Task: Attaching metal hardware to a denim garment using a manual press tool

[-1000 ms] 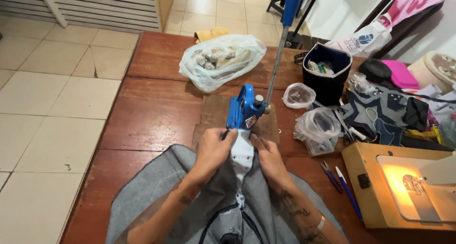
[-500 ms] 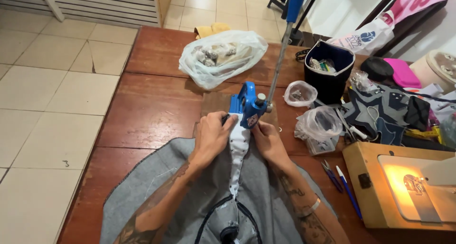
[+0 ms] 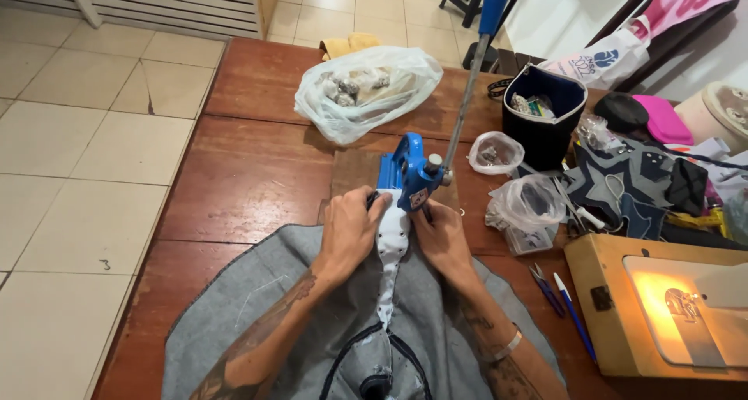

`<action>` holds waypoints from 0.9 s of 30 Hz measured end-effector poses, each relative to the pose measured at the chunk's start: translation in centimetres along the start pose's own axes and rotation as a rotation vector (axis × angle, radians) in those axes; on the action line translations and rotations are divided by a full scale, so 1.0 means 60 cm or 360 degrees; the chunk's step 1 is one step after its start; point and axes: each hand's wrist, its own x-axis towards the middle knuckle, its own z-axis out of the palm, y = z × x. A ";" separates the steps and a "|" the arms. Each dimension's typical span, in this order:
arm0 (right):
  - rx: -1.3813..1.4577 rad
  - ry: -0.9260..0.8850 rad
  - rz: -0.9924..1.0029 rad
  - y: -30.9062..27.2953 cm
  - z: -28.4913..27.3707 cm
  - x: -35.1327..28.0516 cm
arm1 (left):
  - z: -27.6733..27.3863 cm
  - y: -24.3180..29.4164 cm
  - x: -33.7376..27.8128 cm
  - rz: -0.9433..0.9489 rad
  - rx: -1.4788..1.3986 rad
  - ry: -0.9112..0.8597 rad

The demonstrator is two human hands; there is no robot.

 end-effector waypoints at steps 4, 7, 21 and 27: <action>0.0010 0.0035 -0.0026 -0.005 0.004 -0.006 | 0.000 -0.003 -0.001 0.0030 0.0010 0.0019; 0.0027 0.0055 -0.0061 -0.004 0.006 -0.006 | 0.000 -0.007 0.000 0.0095 -0.0026 0.0038; 0.0080 0.0031 0.0112 0.039 0.019 0.019 | 0.024 -0.018 0.007 0.0023 0.0063 0.0047; 0.0017 0.0030 0.0174 0.027 0.019 0.023 | 0.032 -0.020 0.007 0.0003 0.0098 0.0092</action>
